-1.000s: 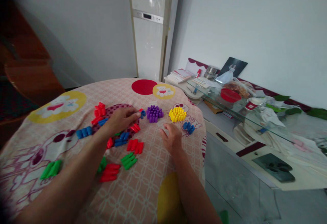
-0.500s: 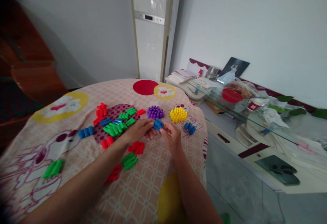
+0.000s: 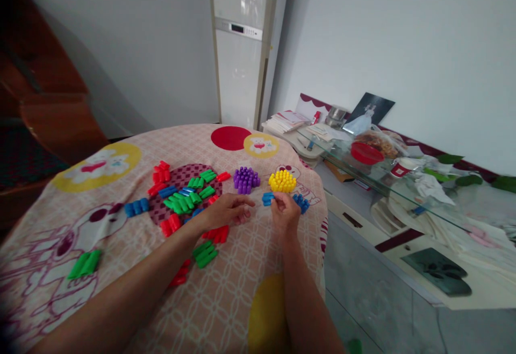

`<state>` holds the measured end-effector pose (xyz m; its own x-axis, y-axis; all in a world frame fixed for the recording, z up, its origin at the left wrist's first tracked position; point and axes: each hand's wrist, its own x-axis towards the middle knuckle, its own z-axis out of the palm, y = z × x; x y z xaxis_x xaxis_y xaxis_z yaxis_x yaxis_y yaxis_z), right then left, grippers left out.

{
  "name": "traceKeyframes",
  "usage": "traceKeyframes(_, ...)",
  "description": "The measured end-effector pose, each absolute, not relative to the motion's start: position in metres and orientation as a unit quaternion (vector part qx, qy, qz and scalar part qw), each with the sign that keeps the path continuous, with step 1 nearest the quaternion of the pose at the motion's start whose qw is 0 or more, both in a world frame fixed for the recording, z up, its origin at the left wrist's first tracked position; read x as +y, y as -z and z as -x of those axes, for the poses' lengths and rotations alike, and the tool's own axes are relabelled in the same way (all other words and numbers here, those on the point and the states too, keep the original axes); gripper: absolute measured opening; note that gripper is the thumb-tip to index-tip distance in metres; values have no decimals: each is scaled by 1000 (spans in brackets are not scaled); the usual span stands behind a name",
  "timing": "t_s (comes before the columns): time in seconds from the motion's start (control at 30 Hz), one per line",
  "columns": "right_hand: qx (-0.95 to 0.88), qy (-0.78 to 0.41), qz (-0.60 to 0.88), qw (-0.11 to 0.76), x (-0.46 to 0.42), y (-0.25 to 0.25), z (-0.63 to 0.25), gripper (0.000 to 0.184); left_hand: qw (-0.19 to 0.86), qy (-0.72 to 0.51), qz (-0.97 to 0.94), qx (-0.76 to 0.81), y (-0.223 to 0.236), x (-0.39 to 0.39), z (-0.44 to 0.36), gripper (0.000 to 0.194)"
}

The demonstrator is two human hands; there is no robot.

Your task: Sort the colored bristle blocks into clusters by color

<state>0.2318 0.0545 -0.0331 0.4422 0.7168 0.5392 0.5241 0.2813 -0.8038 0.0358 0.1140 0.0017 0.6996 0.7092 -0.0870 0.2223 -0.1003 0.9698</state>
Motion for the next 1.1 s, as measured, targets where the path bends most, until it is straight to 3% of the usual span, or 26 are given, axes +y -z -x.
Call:
traceKeyframes(0.2, -525, 135, 671, 505, 51, 40, -268, 15, 545, -217, -741, 327, -5, 122, -28, 31)
traceKeyframes(0.5, -554, 172, 718, 385, 55, 46, -270, 16, 453, -245, -779, 358, -22, 139, -3, 32)
traceKeyframes(0.73, -564, 206, 703, 382, 53, 50, -277, 21, 217, -257, -825, 454, -29, 154, 28, 26)
traceKeyframes(0.97, -537, 268, 680, 421, 50, 44, -269, 29, 86, -212, -763, 605, -33, 175, 98, 34)
traceKeyframes(1.1, -546, 273, 663, 433, 51, 43, -263, 27, 52, -141, -769, 621, -18, 182, 121, 26)
